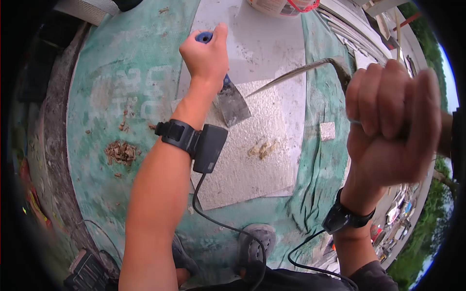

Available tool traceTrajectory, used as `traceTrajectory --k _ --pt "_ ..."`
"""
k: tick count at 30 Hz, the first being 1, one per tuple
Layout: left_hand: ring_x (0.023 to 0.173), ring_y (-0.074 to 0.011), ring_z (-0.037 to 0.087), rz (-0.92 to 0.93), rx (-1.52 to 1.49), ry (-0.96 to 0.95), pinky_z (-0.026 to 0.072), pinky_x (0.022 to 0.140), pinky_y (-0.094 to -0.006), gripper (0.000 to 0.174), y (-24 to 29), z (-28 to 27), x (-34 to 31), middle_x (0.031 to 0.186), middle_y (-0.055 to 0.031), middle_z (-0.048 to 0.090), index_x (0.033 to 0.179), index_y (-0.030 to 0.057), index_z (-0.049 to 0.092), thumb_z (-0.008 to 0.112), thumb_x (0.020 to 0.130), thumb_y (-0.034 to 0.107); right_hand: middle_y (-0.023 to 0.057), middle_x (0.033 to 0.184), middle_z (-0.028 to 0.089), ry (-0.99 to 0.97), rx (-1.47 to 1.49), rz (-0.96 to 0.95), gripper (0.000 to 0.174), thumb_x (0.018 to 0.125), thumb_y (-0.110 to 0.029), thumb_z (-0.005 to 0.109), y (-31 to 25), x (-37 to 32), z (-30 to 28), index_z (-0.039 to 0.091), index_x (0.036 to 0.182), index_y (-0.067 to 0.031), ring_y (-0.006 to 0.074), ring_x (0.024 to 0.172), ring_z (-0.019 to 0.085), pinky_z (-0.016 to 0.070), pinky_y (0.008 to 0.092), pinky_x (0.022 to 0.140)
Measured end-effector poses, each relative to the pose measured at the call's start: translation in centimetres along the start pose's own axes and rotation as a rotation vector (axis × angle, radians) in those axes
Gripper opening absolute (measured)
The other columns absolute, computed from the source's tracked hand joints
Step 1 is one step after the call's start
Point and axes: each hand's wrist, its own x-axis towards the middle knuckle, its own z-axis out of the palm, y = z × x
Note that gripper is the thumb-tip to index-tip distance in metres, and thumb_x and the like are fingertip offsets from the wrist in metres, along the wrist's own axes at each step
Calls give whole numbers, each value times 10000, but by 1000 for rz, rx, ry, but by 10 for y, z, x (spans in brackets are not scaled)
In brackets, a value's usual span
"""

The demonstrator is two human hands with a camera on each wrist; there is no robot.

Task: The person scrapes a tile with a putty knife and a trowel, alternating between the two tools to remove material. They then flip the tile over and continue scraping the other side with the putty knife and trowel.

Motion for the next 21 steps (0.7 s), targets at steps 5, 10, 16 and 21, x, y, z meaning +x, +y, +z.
traceTrajectory --k 5,10,16,21 --pt "401 -120 473 -4 -7 5 386 376 -309 311 -3 -1 4 599 -30 539 823 26 539 771 945 194 -11 614 404 218 -119 117 276 1074 -165 387 6 -24 38 398 799 -135 112 472 339 370 315 454" --pt "401 -126 478 8 -45 20 390 379 -312 287 -7 -1 4 596 -35 540 814 23 534 757 928 165 -29 643 402 -51 81 0 312 1102 -241 310 -20 -12 13 381 814 -146 104 533 367 400 291 524" --pt "396 -129 474 4 -13 29 392 378 -316 280 -3 -1 4 578 -37 533 805 24 533 748 926 155 -19 617 384 77 -90 41 261 1064 -178 423 -3 -15 20 376 810 -134 112 490 364 378 308 484" --pt "396 -128 472 -11 -4 8 394 379 -318 274 -3 0 2 581 -39 535 809 23 533 747 923 149 -10 655 421 122 -178 100 258 1064 -176 401 16 -34 27 379 812 -131 108 506 352 370 298 494"
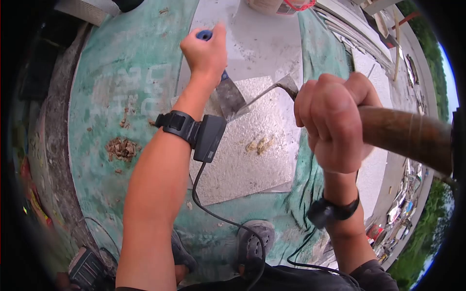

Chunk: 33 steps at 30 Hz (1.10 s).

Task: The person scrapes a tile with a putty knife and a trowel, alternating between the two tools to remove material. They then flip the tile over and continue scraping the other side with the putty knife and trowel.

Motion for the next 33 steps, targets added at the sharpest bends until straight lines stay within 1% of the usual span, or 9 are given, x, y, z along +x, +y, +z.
traceTrajectory --k 4,6,8,9,14,16,22,26,33 --pt "398 -129 473 6 -12 -3 396 380 -321 276 4 -2 0 587 -42 539 814 22 533 752 919 153 -11 658 429 -392 -162 -173 258 1081 -214 394 -29 26 -31 384 836 -133 109 509 374 387 292 512" --pt "399 -129 475 3 -12 -15 395 380 -320 278 0 -1 -2 586 -42 538 812 22 532 753 918 155 -9 674 451 -118 342 -198 226 1080 -183 400 -34 12 -13 389 863 -124 107 523 405 412 285 525" --pt "401 -129 478 27 -26 -36 395 379 -320 281 1 3 -1 585 -41 537 810 22 531 754 917 157 -12 655 454 -34 -409 -88 230 1069 -174 432 -7 -5 -9 398 847 -123 108 507 401 416 292 526" --pt "403 -128 478 -4 -26 -7 395 379 -321 280 2 2 -3 585 -40 537 813 21 532 752 918 158 -5 671 476 -116 103 -8 218 1054 -153 451 -2 -1 -12 407 842 -124 113 515 409 427 297 539" --pt "406 -126 480 -8 -16 -7 396 382 -319 279 1 -3 -4 586 -41 539 815 20 531 747 922 162 -4 654 449 -102 329 -230 256 1058 -213 376 -26 11 -15 413 821 -122 118 516 406 384 320 469" --pt "409 -127 481 -12 -22 -7 396 383 -314 281 5 2 -3 588 -41 537 808 23 530 745 924 162 -2 640 437 -235 -166 -160 258 1053 -203 411 -11 2 -25 402 808 -123 119 500 391 380 319 473" --pt "418 -127 482 -9 -8 25 396 386 -315 282 -2 -2 3 591 -37 527 806 24 524 741 927 157 29 684 484 -101 361 -242 260 1058 -196 341 -19 11 -15 408 823 -106 131 512 409 424 318 491" --pt "416 -128 479 -1 -26 -12 397 389 -317 290 1 -1 3 591 -38 529 799 25 517 741 928 155 24 679 485 -57 162 26 289 1049 -199 433 -2 2 -8 413 774 -114 125 514 408 403 300 484" --pt "407 -134 478 -37 -8 24 401 394 -317 286 -5 -6 1 597 -48 536 802 16 525 741 927 154 -11 623 426 -68 181 -137 253 1048 -170 458 -6 9 -14 395 806 -124 104 482 369 371 317 470"
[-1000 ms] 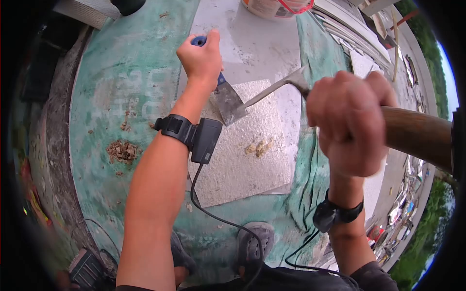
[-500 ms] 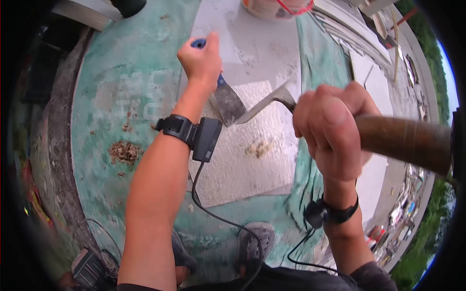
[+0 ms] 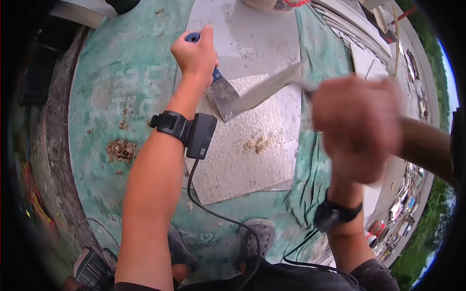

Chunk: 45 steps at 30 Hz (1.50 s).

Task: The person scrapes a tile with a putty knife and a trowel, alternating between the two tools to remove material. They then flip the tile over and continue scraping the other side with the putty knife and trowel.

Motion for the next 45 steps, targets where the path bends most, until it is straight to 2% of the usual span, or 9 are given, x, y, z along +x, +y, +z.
traceTrajectory --k 10,15,17,18,22,25,36,41,45 --pt "397 -133 463 9 0 -11 392 394 -324 292 4 1 3 581 -39 524 791 27 513 724 946 157 11 702 486 -11 -45 209 296 1085 -230 391 4 -6 0 430 811 -125 105 545 447 412 278 526" --pt "397 -133 463 26 6 -18 394 391 -324 284 3 1 0 568 -36 516 798 30 518 723 948 156 2 637 453 -162 149 -116 280 1066 -182 378 -22 25 -18 420 794 -134 115 487 385 371 308 462" --pt "398 -133 465 43 -5 -25 393 388 -324 279 4 3 2 566 -34 516 803 30 520 725 947 154 -8 609 424 -105 -293 -108 261 1054 -166 439 6 -1 -19 419 796 -129 118 463 348 368 303 458" --pt "401 -132 469 44 4 -33 394 387 -321 275 2 2 2 573 -36 522 810 28 523 728 946 153 -10 604 410 119 -118 188 247 1035 -150 489 13 -8 8 425 799 -122 128 453 352 371 302 458" --pt "405 -129 480 46 19 -33 403 389 -313 275 2 4 3 582 -39 534 816 28 526 735 944 153 -26 655 447 -234 8 -43 244 1074 -191 379 -11 18 -17 442 847 -128 92 490 377 386 300 473" --pt "407 -126 486 39 19 -44 409 393 -311 283 3 2 3 581 -39 534 807 33 522 738 942 156 -9 695 477 26 192 -65 260 1082 -198 331 -9 3 5 447 858 -135 96 546 416 411 282 534" --pt "405 -127 492 42 16 -29 416 396 -312 299 4 4 3 571 -32 523 777 33 514 733 941 155 -7 584 398 85 -243 138 262 1023 -125 518 -1 -6 10 392 792 -123 122 453 345 367 319 468" --pt "405 -126 489 47 18 -36 418 395 -314 295 -1 -2 -1 574 -36 527 772 33 515 733 937 144 -16 658 482 7 172 -47 266 1068 -229 378 -20 3 3 412 831 -115 98 521 421 416 294 498" --pt "402 -130 487 77 17 -20 414 393 -315 293 8 3 7 573 -42 533 777 29 515 737 933 140 -5 643 438 -36 -206 179 235 1053 -220 439 -2 0 -5 405 845 -117 118 518 413 410 311 499"
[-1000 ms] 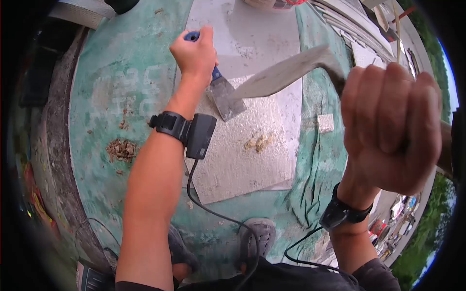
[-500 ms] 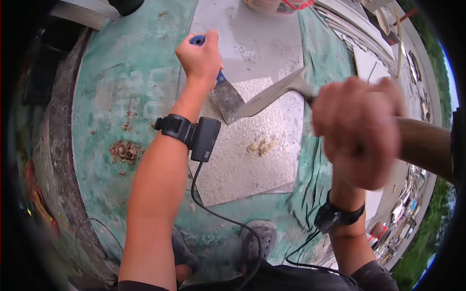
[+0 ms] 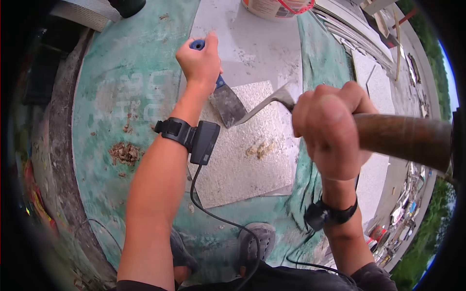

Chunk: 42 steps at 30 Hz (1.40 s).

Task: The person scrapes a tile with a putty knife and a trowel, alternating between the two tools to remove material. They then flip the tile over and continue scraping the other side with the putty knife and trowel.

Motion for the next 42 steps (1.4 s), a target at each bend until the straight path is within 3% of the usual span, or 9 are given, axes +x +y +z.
traceTrajectory --k 4,6,7,12,16,22,24,36,42 --pt "396 -135 485 3 -20 -13 404 388 -319 289 -7 -2 -5 561 -39 526 787 32 515 736 936 142 1 642 444 26 413 -235 272 1066 -198 344 -25 2 -1 408 814 -119 115 531 413 394 308 485" --pt "393 -136 483 -22 -5 -16 401 387 -322 285 -6 -2 -8 558 -39 524 791 31 517 733 938 144 -1 634 442 25 -247 -331 271 1060 -204 403 8 -8 2 401 801 -123 117 515 409 388 306 486" --pt "391 -136 480 -37 12 -20 398 386 -325 282 -2 -1 -6 554 -38 523 794 30 518 730 941 145 -2 625 437 119 49 16 260 1045 -189 458 10 -14 14 411 799 -120 121 497 398 386 309 482" --pt "392 -136 477 -16 13 -20 402 391 -326 265 -5 -1 -5 558 -40 528 808 25 531 720 946 147 -6 703 469 19 374 -187 170 1046 -166 429 -18 -1 -2 437 881 -127 119 518 416 416 297 512" --pt "407 -135 485 -53 15 -6 410 400 -321 248 -2 -2 -5 578 -42 536 815 20 544 715 946 142 -19 560 403 136 -8 -36 244 1038 -141 438 7 -13 13 415 797 -113 115 434 340 377 320 453" --pt "415 -130 480 -60 -11 -10 412 400 -323 258 -6 -4 -5 585 -30 523 812 20 541 722 940 151 -10 645 439 -111 262 -270 205 1054 -186 407 -1 -6 -1 427 862 -120 119 511 408 417 305 507" --pt "416 -129 478 -59 -16 11 409 399 -322 261 -8 -3 -5 585 -29 523 809 21 538 722 940 152 -19 587 420 125 159 -15 235 1053 -176 446 3 -17 9 421 824 -129 115 466 373 414 313 501" --pt "422 -132 473 -69 -15 28 407 408 -317 276 -9 -2 0 584 -28 515 789 24 522 723 934 146 -25 616 422 -33 238 -236 240 1043 -162 449 -6 -6 -9 391 812 -133 114 467 379 416 308 516" --pt "422 -132 475 -38 -11 35 410 408 -323 259 -4 -5 3 591 -26 518 799 18 533 718 931 141 -9 661 467 117 161 18 213 1054 -190 351 -1 -19 5 415 862 -123 116 529 435 424 306 530"
